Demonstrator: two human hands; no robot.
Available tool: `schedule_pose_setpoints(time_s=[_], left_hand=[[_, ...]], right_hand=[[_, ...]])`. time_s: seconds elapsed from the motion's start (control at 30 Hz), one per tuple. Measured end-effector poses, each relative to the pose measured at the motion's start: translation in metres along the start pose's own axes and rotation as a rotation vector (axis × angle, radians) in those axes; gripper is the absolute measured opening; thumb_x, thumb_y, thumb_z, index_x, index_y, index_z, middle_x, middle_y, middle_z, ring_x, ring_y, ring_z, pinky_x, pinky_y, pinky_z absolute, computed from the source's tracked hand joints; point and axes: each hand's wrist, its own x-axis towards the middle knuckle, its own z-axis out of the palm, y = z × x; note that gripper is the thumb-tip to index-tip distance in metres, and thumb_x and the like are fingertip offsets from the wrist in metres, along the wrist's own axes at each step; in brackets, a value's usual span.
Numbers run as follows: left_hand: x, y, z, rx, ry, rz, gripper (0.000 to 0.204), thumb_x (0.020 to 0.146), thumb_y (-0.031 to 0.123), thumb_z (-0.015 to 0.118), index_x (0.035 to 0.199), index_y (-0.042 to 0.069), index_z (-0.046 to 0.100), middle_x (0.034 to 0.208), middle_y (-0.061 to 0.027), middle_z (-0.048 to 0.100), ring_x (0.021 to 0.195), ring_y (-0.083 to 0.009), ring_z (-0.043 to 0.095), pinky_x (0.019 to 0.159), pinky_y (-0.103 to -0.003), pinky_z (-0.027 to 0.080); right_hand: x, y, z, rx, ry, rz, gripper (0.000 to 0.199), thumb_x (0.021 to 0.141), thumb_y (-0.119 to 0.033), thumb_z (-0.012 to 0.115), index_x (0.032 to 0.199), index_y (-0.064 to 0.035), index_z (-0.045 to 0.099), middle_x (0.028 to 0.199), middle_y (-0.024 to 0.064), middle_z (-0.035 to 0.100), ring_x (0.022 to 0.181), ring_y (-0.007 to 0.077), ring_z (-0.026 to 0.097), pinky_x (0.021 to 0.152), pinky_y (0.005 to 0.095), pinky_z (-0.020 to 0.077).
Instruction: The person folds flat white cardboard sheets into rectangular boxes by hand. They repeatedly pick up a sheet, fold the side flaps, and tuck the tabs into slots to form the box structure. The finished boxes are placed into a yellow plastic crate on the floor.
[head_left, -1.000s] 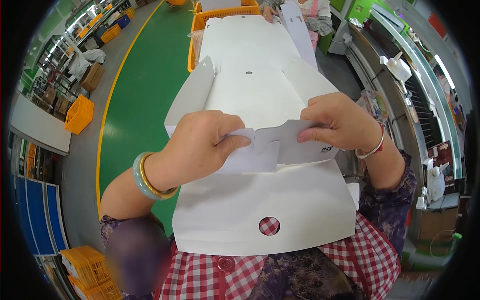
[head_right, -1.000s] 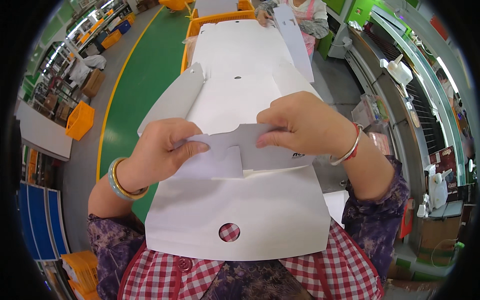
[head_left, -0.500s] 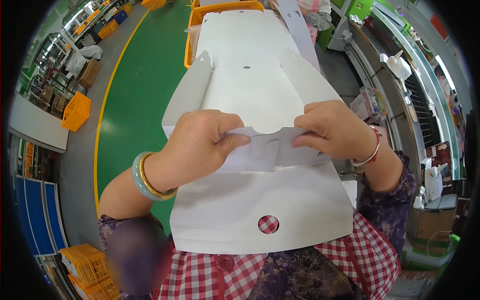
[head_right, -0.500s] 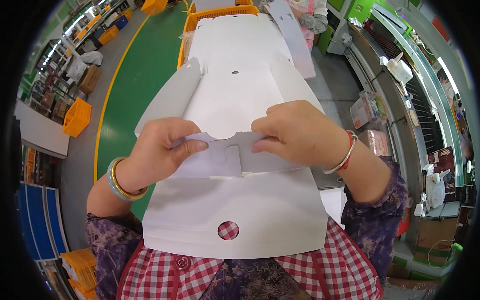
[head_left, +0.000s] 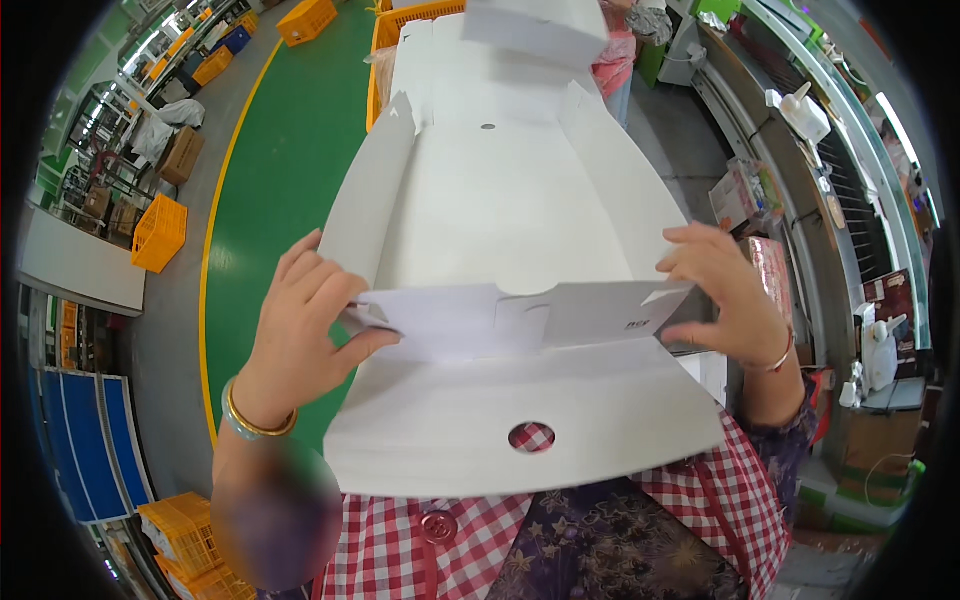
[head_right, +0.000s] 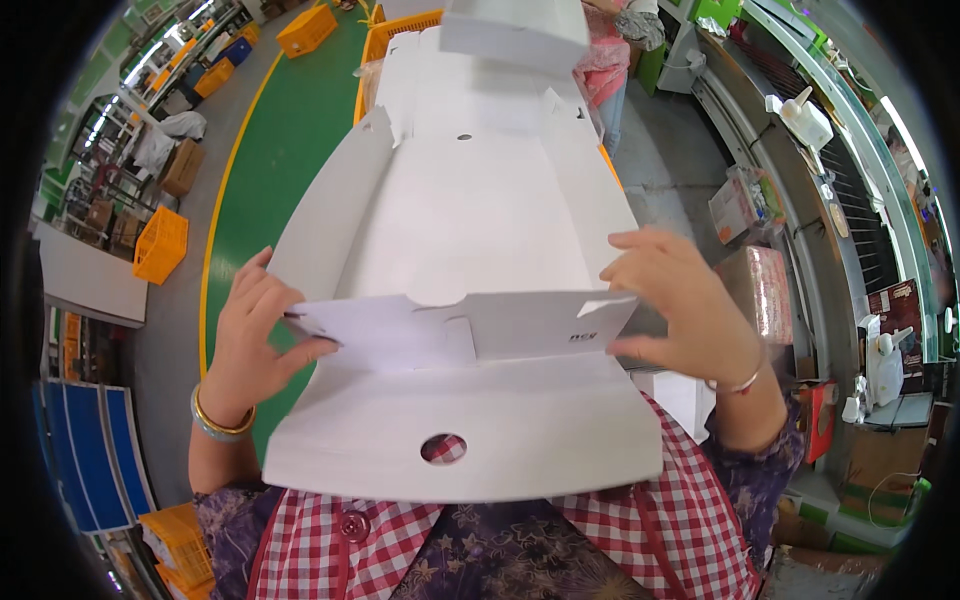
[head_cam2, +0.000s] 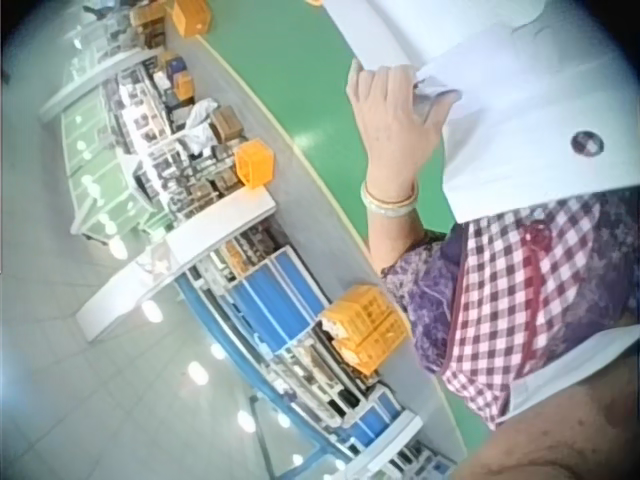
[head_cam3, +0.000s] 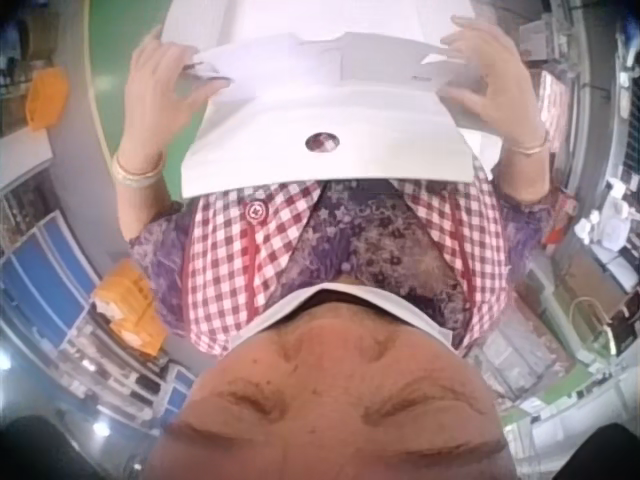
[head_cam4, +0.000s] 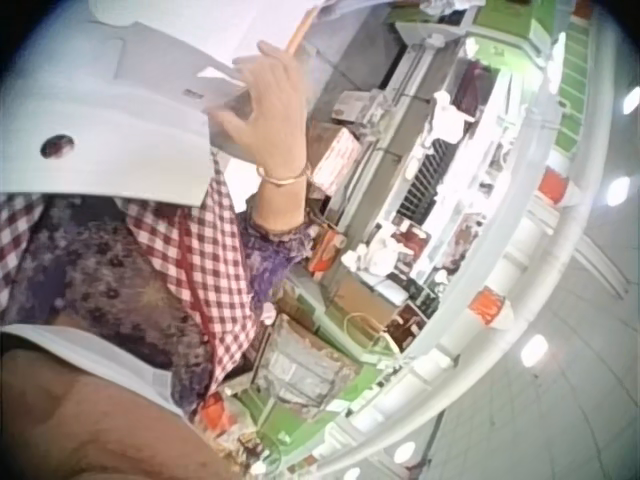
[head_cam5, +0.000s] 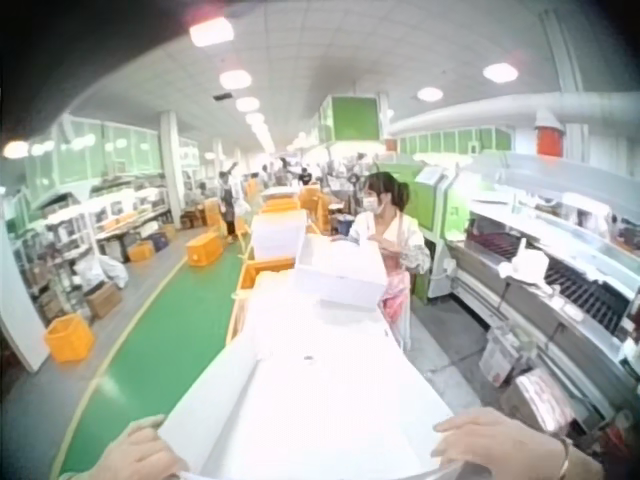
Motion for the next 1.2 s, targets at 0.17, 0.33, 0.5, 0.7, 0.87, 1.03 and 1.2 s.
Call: schedule_pose_setpoints(time_s=[0.17,0.33,0.5,0.7,0.87,1.03,1.2], left_hand=[[-0.008,-0.003,-0.007,-0.03,-0.2,0.006,0.051,0.06,0.002,0.074,0.108,0.004,0.058,0.085,-0.0095,0.056,0.089,-0.0298,0.055,0.108,-0.054,0.032],[-0.019,0.008,-0.019,0.029,-0.519,-0.005,0.068,0.064,-0.003,0.067,0.129,0.006,0.049,0.107,-0.0124,0.055,0.104,-0.0295,0.053,0.108,-0.055,0.032],[-0.024,0.017,-0.012,-0.105,-0.364,-0.068,0.034,0.071,0.0,0.067,0.105,0.008,0.064,0.089,-0.0068,0.063,0.088,-0.0264,0.06,0.108,-0.054,0.032],[-0.031,-0.013,0.044,-0.275,0.086,-0.234,0.005,0.083,0.012,0.067,0.082,0.007,0.066,0.07,-0.0046,0.061,0.073,-0.0212,0.061,0.105,-0.048,0.036],[-0.026,-0.049,0.079,-0.709,0.265,-0.648,0.013,0.088,0.016,0.065,0.084,0.003,0.064,0.07,-0.0003,0.059,0.07,-0.0116,0.055,0.081,-0.03,0.045],[-0.001,-0.075,0.082,-0.822,0.332,-0.699,0.019,0.09,0.018,0.064,0.088,0.0,0.063,0.076,0.0028,0.058,0.071,-0.0075,0.051,0.062,-0.023,0.042],[-0.025,-0.145,0.187,-0.637,0.155,-0.731,0.03,0.088,0.03,0.064,0.087,0.0,0.065,0.073,-0.0082,0.061,0.071,-0.0178,0.056,0.065,-0.031,0.046]], right_hand=[[-0.017,-0.008,0.009,-0.002,-0.057,0.044,0.059,0.056,-0.008,0.078,0.11,-0.0086,0.057,0.113,0.007,0.059,0.126,0.0312,0.044,0.099,0.0414,0.0383],[-0.027,-0.015,0.004,0.056,-0.264,0.05,0.059,0.055,-0.002,0.073,0.112,-0.0107,0.06,0.11,0.0073,0.06,0.123,0.0319,0.046,0.099,0.0404,0.039],[-0.029,-0.003,0.02,0.12,-0.172,-0.025,0.035,0.065,-0.003,0.066,0.1,-0.0105,0.066,0.087,0.0039,0.064,0.097,0.026,0.057,0.092,0.0403,0.0418],[-0.017,0.023,0.058,0.237,0.105,0.125,0.018,0.084,-0.02,0.064,0.076,-0.0045,0.061,0.075,0.0105,0.058,0.077,0.0295,0.055,0.073,0.038,0.0417],[0.026,0.032,0.088,0.222,0.315,0.155,0.028,0.084,-0.022,0.065,0.069,-0.0006,0.056,0.07,0.0131,0.054,0.07,0.0321,0.051,0.066,0.039,0.0394],[0.065,0.039,0.099,0.148,0.413,0.116,0.032,0.085,-0.028,0.064,0.07,-0.0004,0.06,0.07,0.0144,0.056,0.072,0.0329,0.054,0.067,0.0399,0.0403],[0.069,0.117,0.188,0.025,0.026,0.233,0.036,0.085,-0.033,0.063,0.071,-0.0004,0.063,0.072,0.0164,0.061,0.074,0.0349,0.057,0.071,0.0442,0.0427]])
